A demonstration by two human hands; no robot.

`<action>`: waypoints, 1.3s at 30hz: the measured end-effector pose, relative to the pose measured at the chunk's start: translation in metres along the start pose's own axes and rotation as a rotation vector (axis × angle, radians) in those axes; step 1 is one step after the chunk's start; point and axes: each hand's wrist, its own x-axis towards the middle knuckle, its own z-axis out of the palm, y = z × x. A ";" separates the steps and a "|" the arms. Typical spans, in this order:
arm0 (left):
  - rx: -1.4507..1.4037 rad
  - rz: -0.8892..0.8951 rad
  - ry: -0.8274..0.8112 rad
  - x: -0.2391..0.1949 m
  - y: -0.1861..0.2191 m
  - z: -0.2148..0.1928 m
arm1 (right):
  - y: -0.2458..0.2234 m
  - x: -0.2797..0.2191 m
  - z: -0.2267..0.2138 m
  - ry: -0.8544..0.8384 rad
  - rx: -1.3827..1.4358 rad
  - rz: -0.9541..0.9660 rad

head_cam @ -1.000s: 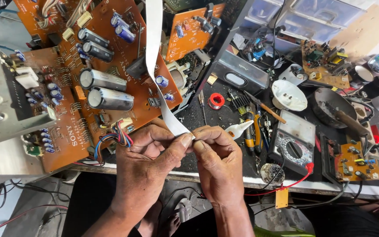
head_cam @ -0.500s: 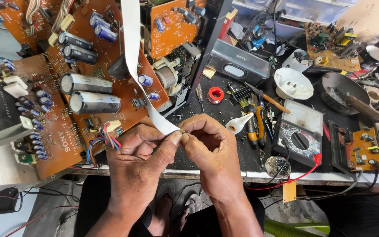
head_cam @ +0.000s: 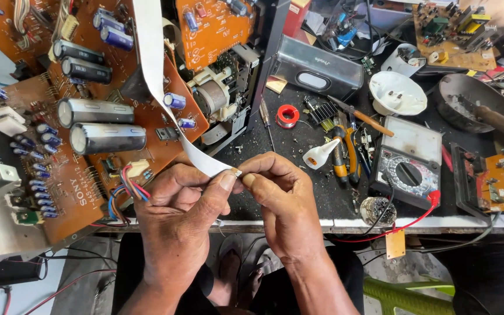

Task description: The person holds a white ribbon cable and uses a soldering iron to apply heat to the connector end. They then apply a small amount of glue from a white bottle to the same area.

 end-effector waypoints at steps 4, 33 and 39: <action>0.012 0.017 -0.007 0.000 0.000 0.002 | -0.003 -0.003 -0.001 -0.004 0.032 -0.008; -0.077 -0.085 0.085 -0.006 -0.010 -0.004 | 0.034 -0.009 -0.034 -0.027 -0.272 -0.045; -0.047 -0.032 0.063 -0.008 -0.008 -0.002 | 0.030 -0.015 -0.028 -0.077 -0.404 -0.039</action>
